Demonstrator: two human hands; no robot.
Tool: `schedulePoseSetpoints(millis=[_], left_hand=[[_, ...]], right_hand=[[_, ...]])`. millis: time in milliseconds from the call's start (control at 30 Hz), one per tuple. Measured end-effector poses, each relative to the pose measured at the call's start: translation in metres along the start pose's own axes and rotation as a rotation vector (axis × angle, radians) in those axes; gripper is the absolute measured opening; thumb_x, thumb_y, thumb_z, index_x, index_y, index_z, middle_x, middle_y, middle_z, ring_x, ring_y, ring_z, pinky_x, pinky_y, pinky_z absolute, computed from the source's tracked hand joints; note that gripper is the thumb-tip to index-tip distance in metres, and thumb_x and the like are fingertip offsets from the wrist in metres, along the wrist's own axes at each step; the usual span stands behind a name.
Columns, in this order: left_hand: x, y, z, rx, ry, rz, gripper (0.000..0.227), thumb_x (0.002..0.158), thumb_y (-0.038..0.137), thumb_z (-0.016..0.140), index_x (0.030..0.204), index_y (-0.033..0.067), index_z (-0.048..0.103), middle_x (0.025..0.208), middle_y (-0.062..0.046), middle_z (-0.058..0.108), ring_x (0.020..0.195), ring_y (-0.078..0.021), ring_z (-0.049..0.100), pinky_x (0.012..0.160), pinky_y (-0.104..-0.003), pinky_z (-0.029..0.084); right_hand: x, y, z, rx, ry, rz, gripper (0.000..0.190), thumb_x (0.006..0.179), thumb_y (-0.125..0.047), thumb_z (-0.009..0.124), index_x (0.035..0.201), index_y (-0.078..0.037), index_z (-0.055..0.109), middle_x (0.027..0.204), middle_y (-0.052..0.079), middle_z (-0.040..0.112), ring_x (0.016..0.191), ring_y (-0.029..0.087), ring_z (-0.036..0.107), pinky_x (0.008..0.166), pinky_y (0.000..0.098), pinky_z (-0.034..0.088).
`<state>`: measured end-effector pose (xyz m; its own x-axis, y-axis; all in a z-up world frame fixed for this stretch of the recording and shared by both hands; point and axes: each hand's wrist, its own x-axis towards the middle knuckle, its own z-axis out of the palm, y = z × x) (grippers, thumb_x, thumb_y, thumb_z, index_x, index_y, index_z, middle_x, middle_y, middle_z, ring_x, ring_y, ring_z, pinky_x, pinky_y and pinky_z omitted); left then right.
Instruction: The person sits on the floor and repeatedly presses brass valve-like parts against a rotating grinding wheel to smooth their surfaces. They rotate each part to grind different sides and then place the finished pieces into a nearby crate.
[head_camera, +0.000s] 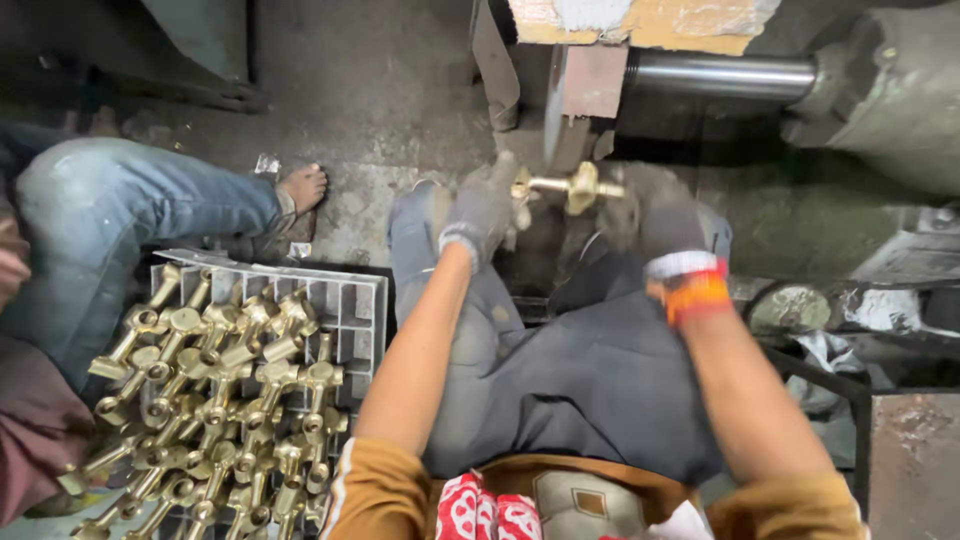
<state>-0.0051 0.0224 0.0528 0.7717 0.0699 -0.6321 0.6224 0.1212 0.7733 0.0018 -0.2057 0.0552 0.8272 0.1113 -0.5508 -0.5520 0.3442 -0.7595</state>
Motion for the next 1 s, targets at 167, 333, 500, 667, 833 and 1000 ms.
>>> schedulePoseSetpoints(millis=[167, 333, 500, 667, 833, 1000], left_hand=[[-0.057, -0.011, -0.007, -0.257, -0.08, 0.328, 0.049, 0.111, 0.036, 0.043, 0.115, -0.005, 0.07, 0.089, -0.012, 0.074, 0.055, -0.0188, 0.057, 0.046, -0.033, 0.044], [-0.079, -0.022, 0.013, 0.49, 0.133, 1.036, 0.04, 0.115, 0.022, 0.038, 0.14, -0.0005, 0.06, 0.133, -0.019, 0.069, 0.123, -0.0353, 0.065, 0.109, -0.046, 0.049], [-0.093, -0.034, 0.039, 0.696, 0.169, 1.297, 0.06, 0.094, 0.029, 0.067, 0.141, -0.0051, 0.053, 0.139, -0.025, 0.058, 0.126, -0.0424, 0.056, 0.11, -0.048, 0.041], [-0.097, -0.042, 0.064, 0.452, -0.066, 0.987, 0.044, 0.105, 0.009, 0.058, 0.15, 0.0069, 0.056, 0.141, -0.014, 0.064, 0.131, -0.0326, 0.063, 0.117, -0.041, 0.048], [-0.099, -0.047, 0.07, 0.374, -0.09, 1.181, 0.053, 0.1, 0.008, 0.062, 0.151, 0.0028, 0.049, 0.152, -0.019, 0.056, 0.142, -0.0348, 0.055, 0.123, -0.042, 0.043], [-0.099, -0.04, 0.068, 0.221, -0.192, 0.833, 0.037, 0.106, 0.012, 0.056, 0.142, 0.0041, 0.061, 0.126, -0.014, 0.072, 0.119, -0.0283, 0.071, 0.106, -0.038, 0.057]], right_hand=[[-0.165, 0.015, 0.025, -0.307, -0.109, -0.177, 0.03, 0.082, -0.011, 0.074, 0.11, -0.006, 0.067, 0.082, 0.007, 0.065, 0.064, 0.023, 0.064, 0.057, 0.0368, 0.054], [-0.237, 0.045, 0.049, -1.086, -0.083, -0.875, 0.042, 0.068, -0.018, 0.089, 0.105, -0.008, 0.07, 0.097, 0.009, 0.073, 0.086, 0.029, 0.07, 0.076, 0.0431, 0.053], [-0.263, 0.044, 0.048, -1.139, 0.004, -0.964, 0.034, 0.069, -0.021, 0.09, 0.096, -0.01, 0.074, 0.095, 0.005, 0.073, 0.086, 0.027, 0.069, 0.077, 0.0428, 0.052], [-0.278, 0.047, 0.034, -1.198, -0.051, -0.833, 0.027, 0.071, -0.026, 0.092, 0.091, -0.018, 0.076, 0.094, 0.0, 0.076, 0.088, 0.021, 0.075, 0.08, 0.0394, 0.056], [-0.284, 0.041, 0.031, -1.271, -0.001, -0.878, 0.036, 0.061, -0.031, 0.094, 0.088, -0.015, 0.074, 0.094, 0.005, 0.074, 0.088, 0.029, 0.07, 0.08, 0.0436, 0.052], [-0.284, 0.032, 0.039, -1.303, 0.018, -0.91, 0.042, 0.064, -0.033, 0.093, 0.095, -0.014, 0.072, 0.102, 0.008, 0.072, 0.095, 0.033, 0.067, 0.083, 0.0438, 0.053]])
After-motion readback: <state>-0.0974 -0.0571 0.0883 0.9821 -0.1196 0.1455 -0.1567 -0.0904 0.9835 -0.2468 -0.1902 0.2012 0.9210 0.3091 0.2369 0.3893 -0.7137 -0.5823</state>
